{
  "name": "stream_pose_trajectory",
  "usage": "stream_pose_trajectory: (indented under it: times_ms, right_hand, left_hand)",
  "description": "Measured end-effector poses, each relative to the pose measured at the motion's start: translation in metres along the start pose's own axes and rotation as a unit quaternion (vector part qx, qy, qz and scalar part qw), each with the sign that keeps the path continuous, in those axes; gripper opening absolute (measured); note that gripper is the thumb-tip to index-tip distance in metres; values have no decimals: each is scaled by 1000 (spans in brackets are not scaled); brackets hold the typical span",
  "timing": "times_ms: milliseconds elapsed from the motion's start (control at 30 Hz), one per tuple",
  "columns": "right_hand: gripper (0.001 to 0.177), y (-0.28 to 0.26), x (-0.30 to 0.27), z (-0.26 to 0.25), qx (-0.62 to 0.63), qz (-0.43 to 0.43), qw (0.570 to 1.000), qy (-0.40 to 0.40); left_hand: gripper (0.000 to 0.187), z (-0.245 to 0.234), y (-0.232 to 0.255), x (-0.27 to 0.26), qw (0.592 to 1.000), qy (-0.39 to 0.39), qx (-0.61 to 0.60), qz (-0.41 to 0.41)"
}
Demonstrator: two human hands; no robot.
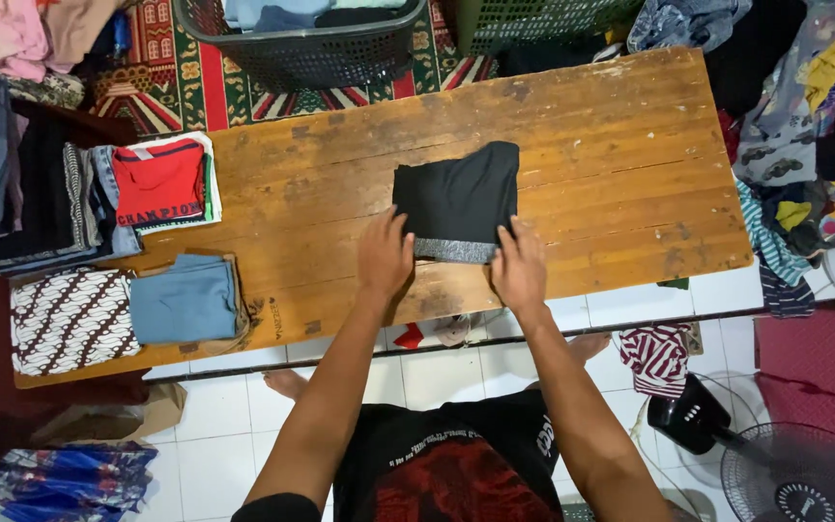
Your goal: Folding and inspecting a pair of pants on a wooden table
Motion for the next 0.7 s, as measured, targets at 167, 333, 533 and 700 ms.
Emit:
stream_pose_trajectory:
  times_ms: [167,333,533,700]
  right_hand:
    - [49,-24,46,14,-37,-26,995,-88]
    - [66,-6,62,50,-78,4,984,-157]
    - [69,0,58,55,-79,-8,992,-101]
    - [73,14,60,57,-80,-11,995,-55]
  left_hand:
    - [56,6,21,41,955,-265,129,36]
    - [80,17,10,69,936,-332,110,-36]
    - [112,10,-5,72,940,-314,-5,-137]
    - [111,53,-20,67,984,-139,-108,-40]
Point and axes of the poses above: each hand's wrist, its own x-axis towards the middle knuckle, its own z-axis out of the palm, y = z × x, the point moved 1 cm from there along x, towards the middle knuckle, and after that the axes turned 14 degrees about -y, right-handed, at the moved point
